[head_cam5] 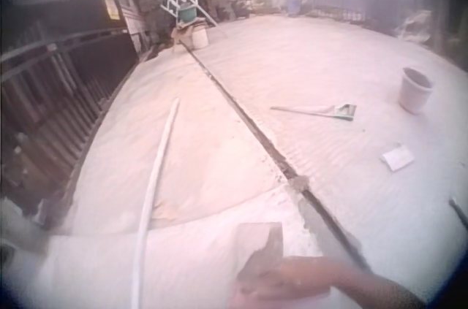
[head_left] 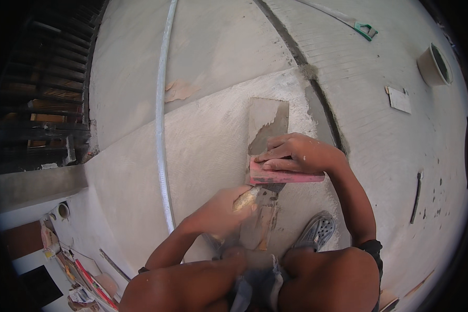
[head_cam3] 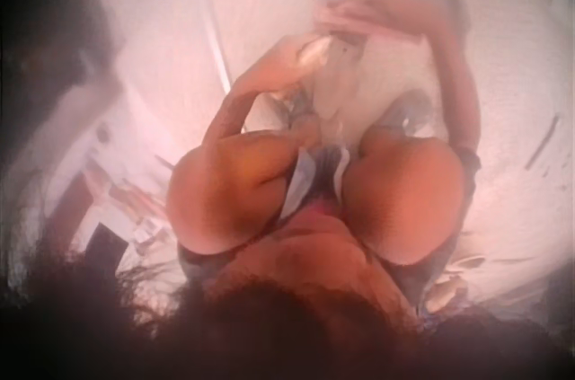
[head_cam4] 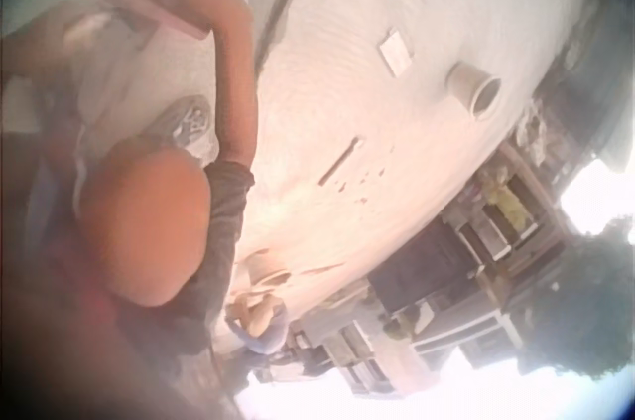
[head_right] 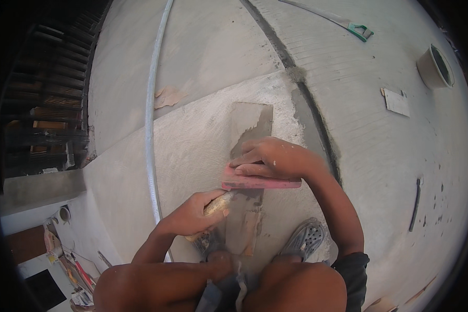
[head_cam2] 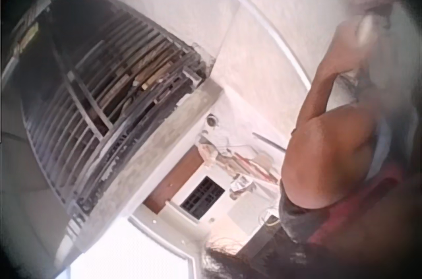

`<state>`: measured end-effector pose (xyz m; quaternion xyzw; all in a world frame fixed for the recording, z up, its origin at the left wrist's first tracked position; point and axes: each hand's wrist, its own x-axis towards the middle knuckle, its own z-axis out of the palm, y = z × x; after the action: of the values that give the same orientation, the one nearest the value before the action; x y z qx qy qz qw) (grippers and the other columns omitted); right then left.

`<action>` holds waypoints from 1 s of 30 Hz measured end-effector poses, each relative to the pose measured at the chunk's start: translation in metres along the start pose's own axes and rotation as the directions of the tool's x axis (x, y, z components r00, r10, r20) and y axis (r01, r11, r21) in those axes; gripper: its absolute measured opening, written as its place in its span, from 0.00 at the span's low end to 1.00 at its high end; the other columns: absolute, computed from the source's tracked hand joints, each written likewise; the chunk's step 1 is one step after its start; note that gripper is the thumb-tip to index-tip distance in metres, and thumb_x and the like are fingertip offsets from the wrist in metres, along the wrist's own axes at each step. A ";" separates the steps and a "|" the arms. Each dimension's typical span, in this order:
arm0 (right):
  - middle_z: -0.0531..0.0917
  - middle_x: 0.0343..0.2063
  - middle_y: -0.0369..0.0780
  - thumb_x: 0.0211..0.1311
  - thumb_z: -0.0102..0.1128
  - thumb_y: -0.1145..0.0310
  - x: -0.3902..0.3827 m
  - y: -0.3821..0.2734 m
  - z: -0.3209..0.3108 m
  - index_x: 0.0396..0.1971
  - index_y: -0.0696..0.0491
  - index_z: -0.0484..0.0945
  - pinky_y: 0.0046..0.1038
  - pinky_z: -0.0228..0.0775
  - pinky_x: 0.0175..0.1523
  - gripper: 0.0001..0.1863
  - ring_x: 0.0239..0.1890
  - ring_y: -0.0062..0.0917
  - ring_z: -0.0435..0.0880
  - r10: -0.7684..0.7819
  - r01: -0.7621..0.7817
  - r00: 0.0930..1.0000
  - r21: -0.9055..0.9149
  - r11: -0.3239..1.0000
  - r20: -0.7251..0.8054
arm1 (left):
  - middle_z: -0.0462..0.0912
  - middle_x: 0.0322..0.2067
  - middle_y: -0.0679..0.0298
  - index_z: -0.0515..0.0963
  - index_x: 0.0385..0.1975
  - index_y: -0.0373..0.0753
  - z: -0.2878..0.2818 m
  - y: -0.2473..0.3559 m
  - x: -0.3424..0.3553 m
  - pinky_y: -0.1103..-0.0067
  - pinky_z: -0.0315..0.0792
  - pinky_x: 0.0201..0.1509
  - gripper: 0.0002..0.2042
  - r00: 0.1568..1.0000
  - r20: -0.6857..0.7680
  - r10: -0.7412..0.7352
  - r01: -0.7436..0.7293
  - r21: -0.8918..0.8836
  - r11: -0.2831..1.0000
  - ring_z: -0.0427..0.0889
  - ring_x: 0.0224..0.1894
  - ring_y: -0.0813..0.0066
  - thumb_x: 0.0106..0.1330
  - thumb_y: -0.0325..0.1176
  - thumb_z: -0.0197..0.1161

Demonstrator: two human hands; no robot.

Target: The person applies cement to a crack in a concrete floor using a trowel and a pink float. They repeatedly scoop cement from a bucket and smooth it into the crack, working along a linear joint on the floor.

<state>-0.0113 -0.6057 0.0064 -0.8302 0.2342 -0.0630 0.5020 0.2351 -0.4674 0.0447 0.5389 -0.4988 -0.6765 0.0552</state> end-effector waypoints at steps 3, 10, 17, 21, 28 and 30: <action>0.89 0.42 0.49 0.73 0.66 0.60 -0.016 0.010 0.005 0.55 0.52 0.89 0.38 0.79 0.51 0.17 0.42 0.41 0.88 -0.075 0.074 0.997 0.012 0.997 0.037 | 0.83 0.35 0.54 0.76 0.56 0.29 -0.005 0.003 -0.008 0.70 0.77 0.47 0.19 0.990 0.078 -0.118 0.127 -0.118 0.985 0.80 0.37 0.71 0.74 0.37 0.62; 0.91 0.41 0.49 0.75 0.62 0.55 -0.040 0.012 -0.004 0.50 0.56 0.90 0.36 0.79 0.52 0.20 0.44 0.41 0.90 0.084 -0.087 0.996 0.218 0.972 0.023 | 0.78 0.26 0.68 0.77 0.55 0.32 0.004 -0.017 0.000 0.80 0.73 0.29 0.16 0.989 -0.058 0.137 -0.139 -0.028 0.990 0.77 0.24 0.84 0.75 0.36 0.64; 0.89 0.39 0.50 0.75 0.61 0.64 -0.034 0.014 0.019 0.50 0.61 0.88 0.37 0.78 0.47 0.17 0.39 0.41 0.87 0.086 -0.087 0.958 0.007 0.996 -0.275 | 0.79 0.27 0.67 0.75 0.62 0.32 0.008 -0.020 0.002 0.79 0.73 0.29 0.19 0.983 -0.112 0.149 -0.149 0.008 0.989 0.76 0.24 0.84 0.76 0.35 0.63; 0.88 0.39 0.50 0.77 0.58 0.62 -0.048 0.017 0.056 0.54 0.60 0.87 0.36 0.79 0.51 0.19 0.42 0.43 0.87 0.068 -0.018 0.976 0.232 0.973 -0.206 | 0.77 0.25 0.69 0.75 0.63 0.32 0.018 -0.034 -0.002 0.80 0.72 0.28 0.19 0.977 -0.187 0.105 -0.113 -0.037 0.993 0.75 0.23 0.84 0.76 0.34 0.62; 0.87 0.39 0.32 0.76 0.65 0.58 -0.106 0.078 0.117 0.46 0.58 0.88 0.22 0.76 0.42 0.17 0.38 0.12 0.82 0.679 0.027 0.683 0.939 0.344 -0.268 | 0.75 0.25 0.71 0.75 0.64 0.33 0.022 -0.036 0.004 0.82 0.71 0.28 0.18 0.978 -0.207 -0.036 -0.008 -0.208 0.978 0.73 0.23 0.85 0.78 0.33 0.62; 0.87 0.40 0.32 0.77 0.63 0.57 -0.106 0.101 0.108 0.47 0.60 0.88 0.23 0.77 0.43 0.19 0.37 0.13 0.82 0.692 0.104 0.629 0.921 0.376 -0.354 | 0.75 0.26 0.71 0.74 0.64 0.33 0.025 -0.034 0.000 0.82 0.71 0.28 0.19 0.980 -0.191 -0.064 0.011 -0.265 0.964 0.74 0.24 0.85 0.79 0.33 0.61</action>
<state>-0.1008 -0.5096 -0.1197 -0.2787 0.4971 -0.3854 0.7257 0.2318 -0.4352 0.0175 0.6005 -0.3865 -0.6808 0.1625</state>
